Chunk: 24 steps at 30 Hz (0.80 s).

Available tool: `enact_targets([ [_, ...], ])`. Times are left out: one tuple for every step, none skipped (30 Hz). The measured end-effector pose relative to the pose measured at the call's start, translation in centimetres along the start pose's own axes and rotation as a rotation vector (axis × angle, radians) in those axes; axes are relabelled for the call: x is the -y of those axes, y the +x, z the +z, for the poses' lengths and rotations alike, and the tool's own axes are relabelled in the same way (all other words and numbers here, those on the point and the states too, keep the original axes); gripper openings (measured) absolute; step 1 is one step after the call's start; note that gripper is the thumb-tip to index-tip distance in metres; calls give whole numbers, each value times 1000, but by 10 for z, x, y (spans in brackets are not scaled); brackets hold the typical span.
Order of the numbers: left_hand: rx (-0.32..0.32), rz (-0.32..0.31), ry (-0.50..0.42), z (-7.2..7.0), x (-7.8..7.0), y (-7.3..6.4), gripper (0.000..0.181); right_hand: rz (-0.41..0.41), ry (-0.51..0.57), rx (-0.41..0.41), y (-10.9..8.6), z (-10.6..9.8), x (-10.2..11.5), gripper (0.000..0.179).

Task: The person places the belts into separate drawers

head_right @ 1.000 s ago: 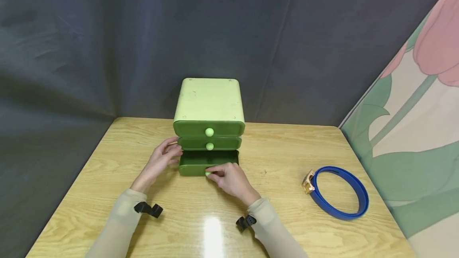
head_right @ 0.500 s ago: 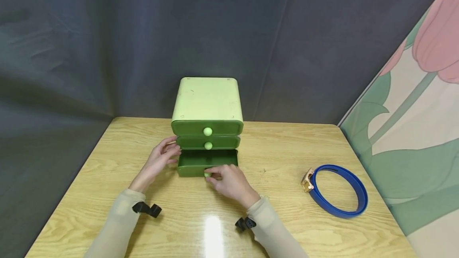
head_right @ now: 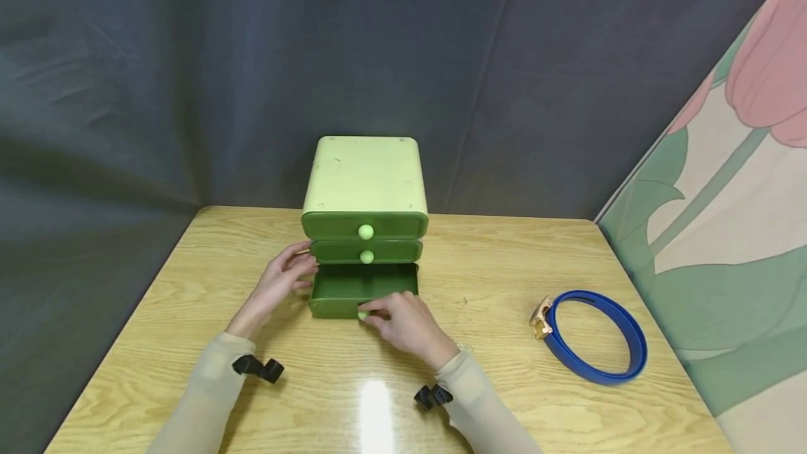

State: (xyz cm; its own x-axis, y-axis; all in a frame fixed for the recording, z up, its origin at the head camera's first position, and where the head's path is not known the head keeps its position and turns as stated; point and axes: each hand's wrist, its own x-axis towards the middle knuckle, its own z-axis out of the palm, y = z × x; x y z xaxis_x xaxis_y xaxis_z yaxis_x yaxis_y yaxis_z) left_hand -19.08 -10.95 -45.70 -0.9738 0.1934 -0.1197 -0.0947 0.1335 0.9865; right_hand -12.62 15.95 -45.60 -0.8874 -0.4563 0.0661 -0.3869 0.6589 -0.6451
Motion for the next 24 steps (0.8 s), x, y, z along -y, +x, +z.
enact_targets([
  [-3, 1, 1, 0, 0, 0, 56, -6, -7, -6, 0, 0, 0, 20],
  [-3, 2, 1, 0, 0, 0, 56, -12, -11, -14, 1, 0, 1, 19],
  [-3, 3, 2, -1, 0, 0, 56, -17, -18, -23, 1, 1, 1, 19],
  [-3, 4, 3, -1, 0, 0, 56, -23, -24, -31, 1, 2, 1, 19],
  [0, 4, 3, -1, 1, 0, 56, -29, -29, -40, 1, 3, 0, 18],
  [3, 5, 4, -1, 1, 0, 56, -34, -33, -49, 1, 5, 0, 18],
  [5, 6, 4, -1, 1, 0, 57, -38, -36, -58, 0, 6, -1, 18],
  [2, 7, 5, -1, 1, 0, 57, -43, -36, -67, 0, 7, -1, 18],
  [0, 7, 7, -1, 0, 0, 57, -48, -35, -73, 0, 8, -1, 18],
  [-1, 7, 9, -1, 0, 0, 57, -49, -30, -77, 0, 9, -2, 18],
  [-1, 8, 9, -1, 0, 0, 57, -50, -29, -84, -1, 10, -2, 18],
  [-3, 7, 10, -1, 0, 0, 57, -49, -28, -89, -2, 11, -2, 18],
  [-4, 7, 11, 0, 0, 0, 57, -49, -29, -93, -3, 11, -2, 18],
  [-6, 7, 10, 0, 0, 0, 57, -48, -29, -95, -3, 12, -2, 18],
  [-6, 6, 9, 0, 0, 0, 57, -48, -29, -96, -4, 12, -2, 18],
  [-7, 6, 8, 0, 1, 0, 56, -49, -30, -97, -5, 13, -2, 18],
  [-6, 8, 8, 0, 1, -1, 56, -48, -30, -98, -5, 13, -2, 17],
  [-7, 9, 8, 0, 1, -1, 56, -48, -29, -98, -6, 13, -2, 17],
  [-8, 10, 7, 0, 1, -1, 55, -48, -27, -98, -6, 13, -1, 18],
  [-9, 12, 8, 0, 1, -1, 55, -49, -26, -99, -7, 14, -1, 18],
  [-9, 14, 7, 0, 1, -1, 55, -51, -25, -100, -7, 14, -1, 18],
  [-9, 15, 7, 0, 2, -1, 55, -53, -26, -101, -8, 14, -1, 18],
  [-10, 17, 8, 0, 1, -1, 55, -53, -28, -103, -9, 15, -1, 18],
  [-10, 17, 7, 0, 1, -1, 55, -55, -31, -105, -10, 15, -1, 19],
])
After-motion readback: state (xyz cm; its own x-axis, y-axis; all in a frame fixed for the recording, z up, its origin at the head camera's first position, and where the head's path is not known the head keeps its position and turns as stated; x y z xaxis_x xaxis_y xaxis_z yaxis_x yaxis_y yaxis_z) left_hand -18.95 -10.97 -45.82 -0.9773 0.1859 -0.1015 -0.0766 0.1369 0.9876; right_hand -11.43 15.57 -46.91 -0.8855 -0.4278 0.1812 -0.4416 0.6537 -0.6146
